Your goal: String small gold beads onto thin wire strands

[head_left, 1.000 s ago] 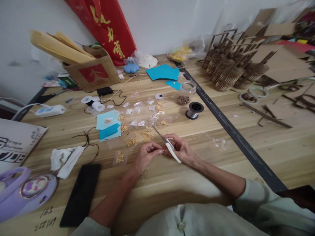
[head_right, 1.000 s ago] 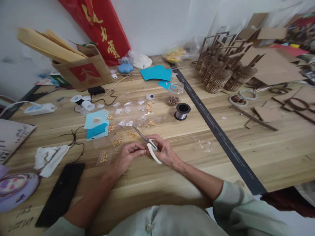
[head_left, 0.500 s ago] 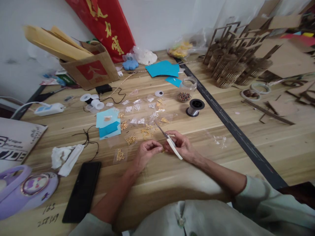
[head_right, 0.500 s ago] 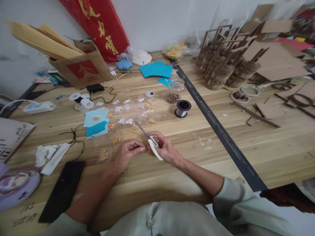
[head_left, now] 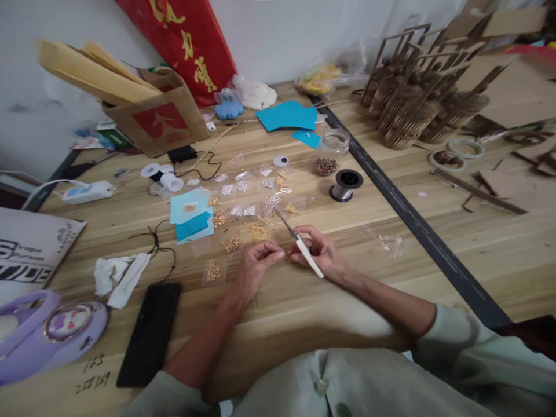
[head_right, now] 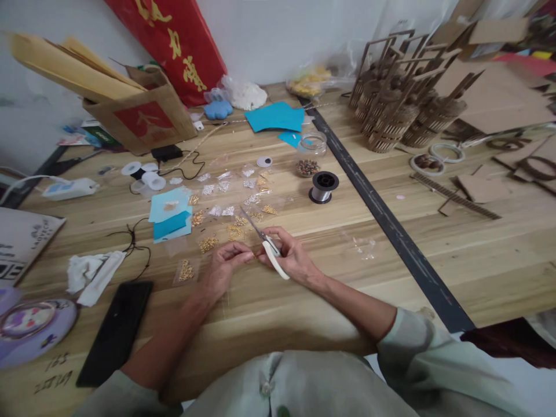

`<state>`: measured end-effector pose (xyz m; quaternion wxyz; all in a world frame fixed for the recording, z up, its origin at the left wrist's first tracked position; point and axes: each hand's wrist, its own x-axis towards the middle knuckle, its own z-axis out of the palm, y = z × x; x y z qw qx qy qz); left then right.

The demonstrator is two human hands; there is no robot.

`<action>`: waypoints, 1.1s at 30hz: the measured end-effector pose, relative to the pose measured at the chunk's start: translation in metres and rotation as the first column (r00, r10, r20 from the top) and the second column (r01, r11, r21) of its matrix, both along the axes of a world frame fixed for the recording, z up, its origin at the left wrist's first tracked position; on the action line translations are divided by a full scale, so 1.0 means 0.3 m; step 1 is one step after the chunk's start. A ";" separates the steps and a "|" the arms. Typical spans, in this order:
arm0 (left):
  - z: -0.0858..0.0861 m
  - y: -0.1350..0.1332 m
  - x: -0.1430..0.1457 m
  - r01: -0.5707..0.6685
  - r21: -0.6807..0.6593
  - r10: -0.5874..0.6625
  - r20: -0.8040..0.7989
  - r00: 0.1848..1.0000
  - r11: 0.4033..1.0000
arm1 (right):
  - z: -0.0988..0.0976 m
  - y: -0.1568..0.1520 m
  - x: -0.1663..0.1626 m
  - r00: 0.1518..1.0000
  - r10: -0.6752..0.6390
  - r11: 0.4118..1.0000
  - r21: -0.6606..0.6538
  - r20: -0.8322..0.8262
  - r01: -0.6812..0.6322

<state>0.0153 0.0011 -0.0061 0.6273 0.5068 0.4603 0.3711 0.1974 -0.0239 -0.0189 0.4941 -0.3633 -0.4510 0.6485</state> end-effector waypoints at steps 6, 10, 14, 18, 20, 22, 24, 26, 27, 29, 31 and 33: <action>0.006 -0.008 0.013 0.031 -0.004 -0.031 -0.003 1.000 1.000 | 0.007 -0.006 -0.018 1.000 -0.010 1.000 0.007 0.015 0.010; 0.022 -0.013 0.021 0.051 -0.030 -0.051 -0.017 0.999 0.998 | 0.018 -0.008 -0.016 0.998 -0.021 0.999 0.036 0.061 0.019; 0.020 -0.009 0.019 0.050 -0.031 -0.051 -0.037 0.998 0.998 | 0.019 -0.006 -0.007 0.997 -0.009 0.999 0.037 0.073 0.006; 0.009 -0.004 0.014 0.069 -0.040 -0.070 -0.021 0.997 0.997 | 0.004 0.000 0.003 1.000 0.009 1.000 -0.007 0.025 -0.009; 0.011 -0.003 0.013 0.087 -0.045 -0.088 -0.017 0.996 0.995 | -0.003 0.001 0.005 1.000 0.013 1.000 -0.018 0.001 -0.013; 0.017 -0.003 0.014 0.095 -0.058 -0.096 -0.013 0.995 0.994 | -0.007 0.002 0.006 1.000 0.013 1.000 -0.021 -0.016 -0.013; 0.024 -0.003 0.016 0.103 -0.068 -0.104 -0.011 0.995 0.992 | -0.008 0.002 0.007 1.000 0.006 1.000 -0.021 -0.024 -0.007; 0.029 -0.004 0.018 0.115 -0.061 -0.116 -0.018 0.993 0.992 | -0.007 0.002 0.007 1.000 0.001 1.000 -0.025 -0.023 -0.001; 0.031 -0.004 0.018 0.122 -0.053 -0.123 -0.022 0.992 0.991 | -0.006 0.002 0.007 1.000 0.000 1.000 -0.027 -0.021 0.000; 0.033 -0.005 0.017 0.133 -0.041 -0.134 -0.029 0.991 0.990 | -0.004 0.001 0.008 1.000 0.004 1.000 -0.028 -0.018 -0.005; 0.032 -0.004 0.014 0.138 -0.036 -0.139 -0.027 0.990 0.990 | 0.000 0.000 0.008 1.000 0.009 1.000 -0.025 -0.017 -0.009; 0.025 -0.003 0.009 0.137 -0.036 -0.138 -0.016 0.990 0.990 | 0.003 -0.001 0.007 1.000 0.011 1.000 -0.024 -0.010 -0.011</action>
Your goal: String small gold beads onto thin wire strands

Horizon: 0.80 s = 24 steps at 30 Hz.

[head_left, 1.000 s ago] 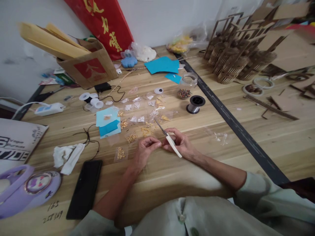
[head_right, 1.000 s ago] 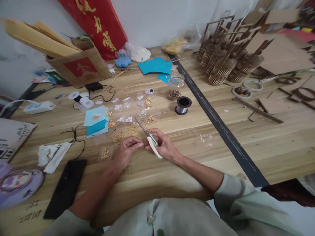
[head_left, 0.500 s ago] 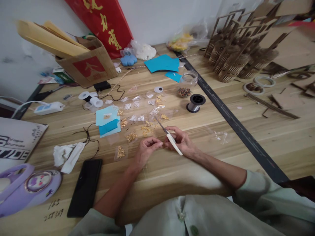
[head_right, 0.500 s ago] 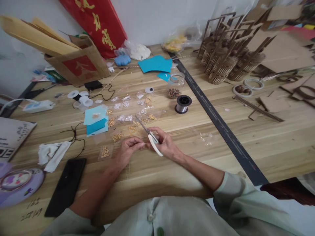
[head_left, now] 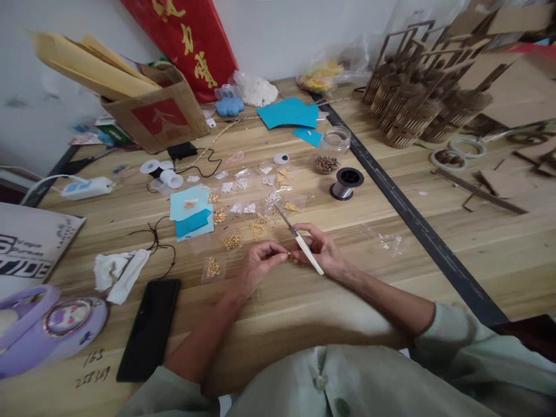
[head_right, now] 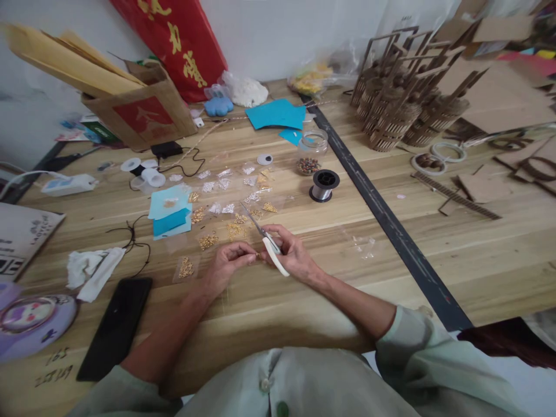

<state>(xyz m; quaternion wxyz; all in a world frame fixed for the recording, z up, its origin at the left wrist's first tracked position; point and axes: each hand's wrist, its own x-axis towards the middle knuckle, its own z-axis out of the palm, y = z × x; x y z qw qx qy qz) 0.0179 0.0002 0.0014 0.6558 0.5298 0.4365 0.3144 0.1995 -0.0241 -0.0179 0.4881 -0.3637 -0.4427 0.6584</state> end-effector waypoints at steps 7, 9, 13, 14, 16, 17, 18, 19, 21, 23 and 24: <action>-0.023 0.009 -0.011 -0.073 -0.009 0.074 0.151 0.986 0.997 | -0.011 0.001 -0.001 1.000 0.007 0.999 0.043 -0.003 -0.007; -0.016 0.010 -0.010 -0.102 -0.078 0.116 0.205 0.972 0.992 | -0.015 0.002 0.003 1.000 0.003 0.998 0.060 0.021 -0.004; -0.002 0.017 -0.012 -0.134 -0.242 0.207 0.309 0.928 0.961 | 0.003 0.002 0.027 0.992 -0.024 0.996 0.083 0.126 0.014; -0.003 0.020 -0.014 -0.139 -0.267 0.226 0.331 0.916 0.954 | 0.014 0.001 0.036 0.985 -0.020 0.996 0.089 0.171 0.005; -0.009 0.027 -0.017 -0.151 -0.295 0.258 0.366 0.894 0.943 | 0.041 -0.002 0.056 0.956 0.002 0.993 0.112 0.293 -0.037; -0.013 0.030 -0.018 -0.157 -0.303 0.270 0.378 0.886 0.940 | 0.055 -0.003 0.067 0.935 0.011 0.990 0.127 0.354 -0.060; -0.018 0.032 -0.019 -0.160 -0.308 0.277 0.387 0.880 0.938 | 0.069 -0.004 0.077 0.913 0.018 0.986 0.143 0.409 -0.083; -0.022 0.034 -0.019 -0.164 -0.311 0.284 0.393 0.875 0.936 | 0.081 -0.005 0.087 0.888 0.024 0.982 0.155 0.460 -0.106; -0.027 0.035 -0.020 -0.174 -0.309 0.295 0.405 0.865 0.935 | 0.099 -0.006 0.105 0.826 0.040 0.972 0.169 0.563 -0.162; -0.028 0.034 -0.019 -0.182 -0.307 0.303 0.413 0.858 0.934 | 0.110 -0.007 0.123 0.758 0.057 0.963 0.165 0.649 -0.214; -0.027 0.034 -0.020 -0.185 -0.306 0.306 0.416 0.856 0.934 | 0.113 -0.006 0.133 0.728 0.066 0.958 0.159 0.682 -0.236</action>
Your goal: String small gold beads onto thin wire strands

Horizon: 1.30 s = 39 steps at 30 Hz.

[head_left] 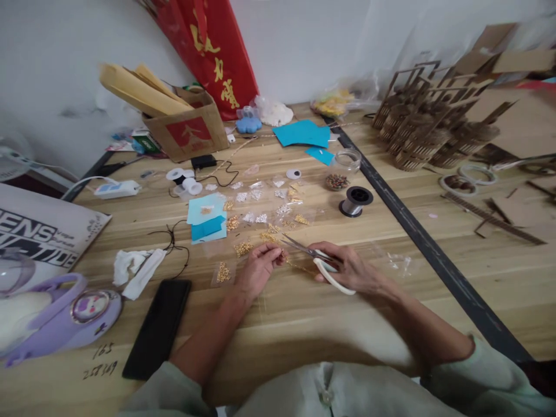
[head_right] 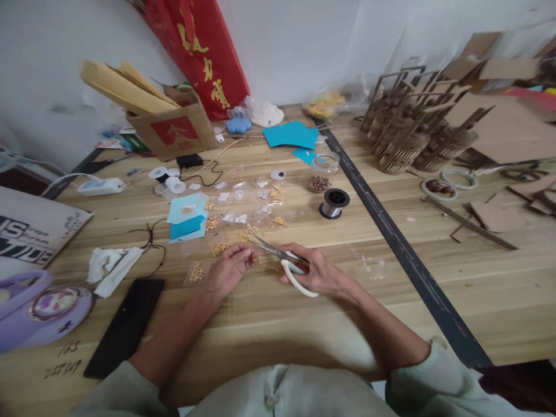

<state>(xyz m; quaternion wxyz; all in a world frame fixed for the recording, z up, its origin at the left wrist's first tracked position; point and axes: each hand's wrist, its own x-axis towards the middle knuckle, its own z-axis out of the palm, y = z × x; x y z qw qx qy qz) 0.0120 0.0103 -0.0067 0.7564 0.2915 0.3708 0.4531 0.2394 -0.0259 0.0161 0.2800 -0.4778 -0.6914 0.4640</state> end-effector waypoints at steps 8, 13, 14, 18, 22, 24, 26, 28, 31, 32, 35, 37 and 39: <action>0.001 -0.001 -0.004 -0.011 0.016 0.011 0.040 0.999 1.000 | 0.041 0.014 0.082 0.957 0.106 0.992 0.031 0.270 -0.119; 0.002 -0.001 -0.004 -0.002 -0.001 0.002 0.026 1.000 1.000 | 0.049 0.013 0.073 0.965 0.142 0.990 -0.008 0.221 -0.144; 0.002 -0.002 -0.004 -0.006 -0.006 0.006 0.023 1.000 1.000 | 0.045 0.011 0.066 0.965 0.153 0.988 -0.017 0.212 -0.153; 0.003 -0.006 -0.002 -0.001 -0.002 0.001 0.016 1.000 1.000 | 0.026 0.005 0.037 0.975 0.157 0.987 -0.053 0.155 -0.150; 0.001 -0.011 0.000 0.044 0.016 -0.044 -0.010 0.999 0.999 | 0.012 -0.002 0.020 0.990 0.116 0.992 -0.051 0.085 -0.112; 0.000 -0.013 0.000 0.050 0.021 -0.050 -0.021 0.999 0.999 | 0.008 -0.003 0.019 0.989 0.114 0.993 -0.040 0.089 -0.111; 0.000 -0.014 -0.002 0.055 0.025 -0.054 -0.027 0.998 0.998 | 0.007 -0.003 0.020 0.987 0.120 0.993 -0.029 0.108 -0.118; -0.001 -0.013 -0.003 0.056 0.028 -0.055 -0.029 0.998 0.998 | 0.006 -0.002 0.023 0.983 0.128 0.992 -0.021 0.132 -0.126; -0.002 -0.012 -0.005 0.058 0.032 -0.057 -0.032 0.998 0.998 | 0.003 -0.001 0.025 0.980 0.129 0.992 -0.009 0.152 -0.129; -0.003 -0.012 -0.005 0.059 0.033 -0.058 -0.030 0.998 0.998 | 0.001 -0.002 0.024 0.980 0.126 0.992 -0.006 0.154 -0.126; -0.008 -0.011 -0.004 0.054 0.033 -0.053 -0.016 0.998 0.998 | -0.008 -0.007 0.019 0.981 0.119 0.993 -0.012 0.156 -0.118; -0.012 -0.011 -0.003 0.052 0.027 -0.052 -0.011 0.999 0.998 | -0.013 -0.010 0.013 0.983 0.126 0.992 -0.025 0.136 -0.124; -0.015 -0.012 -0.003 0.059 0.023 -0.059 -0.017 0.998 0.998 | -0.015 -0.012 0.007 0.985 0.130 0.991 -0.027 0.111 -0.128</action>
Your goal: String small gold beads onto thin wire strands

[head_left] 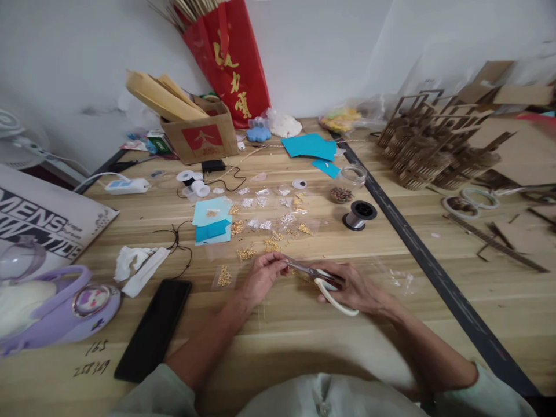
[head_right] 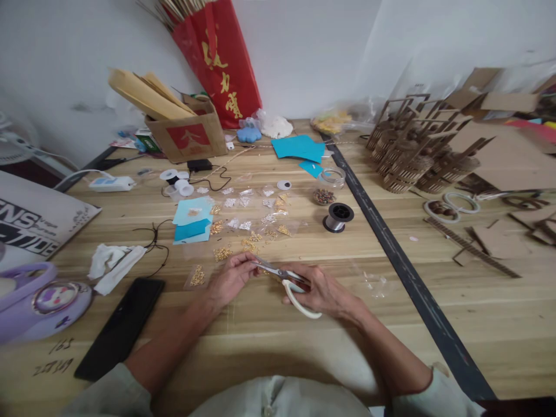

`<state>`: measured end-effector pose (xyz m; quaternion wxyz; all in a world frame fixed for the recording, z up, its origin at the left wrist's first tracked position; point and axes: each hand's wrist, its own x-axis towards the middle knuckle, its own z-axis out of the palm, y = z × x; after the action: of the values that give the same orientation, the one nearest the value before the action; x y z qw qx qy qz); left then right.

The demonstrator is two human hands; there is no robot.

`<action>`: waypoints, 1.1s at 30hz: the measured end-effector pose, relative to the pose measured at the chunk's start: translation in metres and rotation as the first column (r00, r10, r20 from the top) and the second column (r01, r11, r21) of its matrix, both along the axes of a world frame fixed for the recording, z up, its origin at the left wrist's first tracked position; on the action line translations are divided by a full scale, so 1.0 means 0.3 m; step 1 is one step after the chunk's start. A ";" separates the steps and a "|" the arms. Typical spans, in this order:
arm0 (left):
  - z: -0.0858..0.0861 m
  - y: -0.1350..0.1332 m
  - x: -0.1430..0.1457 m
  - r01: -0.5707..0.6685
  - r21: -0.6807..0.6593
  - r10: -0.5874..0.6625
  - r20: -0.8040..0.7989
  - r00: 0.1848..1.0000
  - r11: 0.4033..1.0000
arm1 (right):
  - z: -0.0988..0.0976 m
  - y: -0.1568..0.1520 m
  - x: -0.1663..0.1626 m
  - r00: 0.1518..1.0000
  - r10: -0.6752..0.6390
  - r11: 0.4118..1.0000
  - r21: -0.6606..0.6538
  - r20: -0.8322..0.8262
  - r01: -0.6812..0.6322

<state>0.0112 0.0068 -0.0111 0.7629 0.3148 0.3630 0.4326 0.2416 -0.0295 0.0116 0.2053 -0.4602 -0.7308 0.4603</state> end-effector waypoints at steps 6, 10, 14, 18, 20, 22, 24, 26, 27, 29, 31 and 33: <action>0.004 -0.004 -0.002 0.034 0.028 -0.033 -0.028 0.999 0.999 | 0.008 -0.002 -0.012 1.000 -0.005 1.000 -0.013 -0.023 0.005; 0.007 -0.005 -0.004 0.047 0.044 -0.045 -0.027 0.999 0.998 | 0.030 -0.004 -0.018 0.999 0.012 0.999 -0.048 -0.044 -0.014; 0.005 -0.006 -0.004 0.055 0.040 -0.054 -0.025 0.998 0.998 | 0.047 -0.004 -0.020 0.999 0.028 0.999 -0.038 -0.026 -0.029; 0.005 -0.005 -0.003 0.054 0.041 -0.053 -0.030 0.998 0.998 | 0.043 -0.001 -0.018 0.999 0.035 0.999 0.023 0.016 -0.035; 0.006 -0.005 -0.003 0.057 0.047 -0.055 -0.039 0.998 0.997 | 0.038 0.000 -0.016 0.999 0.044 0.999 0.022 0.027 -0.045; 0.006 -0.005 -0.003 0.058 0.049 -0.056 -0.047 0.997 0.997 | 0.034 0.000 -0.016 0.998 0.047 0.999 0.007 0.033 -0.047; 0.006 -0.005 -0.003 0.053 0.045 -0.051 -0.049 0.998 0.998 | 0.034 0.001 -0.016 0.998 0.050 0.999 -0.005 0.038 -0.049; 0.007 -0.005 -0.003 0.051 0.041 -0.049 -0.051 0.998 0.998 | 0.035 0.001 -0.016 0.998 0.056 0.998 -0.003 0.039 -0.056; 0.009 -0.006 -0.003 0.050 0.040 -0.048 -0.053 0.997 0.998 | 0.036 0.002 -0.015 0.997 0.063 0.998 0.001 0.039 -0.063; 0.011 -0.006 -0.003 0.052 0.038 -0.050 -0.056 0.997 0.998 | 0.039 0.002 -0.014 0.996 0.078 0.997 0.017 0.040 -0.079; 0.014 -0.007 -0.003 0.054 0.038 -0.052 -0.058 0.997 0.998 | 0.041 0.001 -0.013 0.995 0.089 0.995 0.032 0.048 -0.091; 0.015 -0.007 -0.003 0.057 0.042 -0.055 -0.058 0.997 0.997 | 0.043 0.000 -0.013 0.994 0.096 0.994 0.038 0.057 -0.098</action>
<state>0.0104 0.0049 -0.0065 0.7570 0.3538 0.3659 0.4098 0.2378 -0.0294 0.0244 0.1718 -0.4325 -0.7669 0.4419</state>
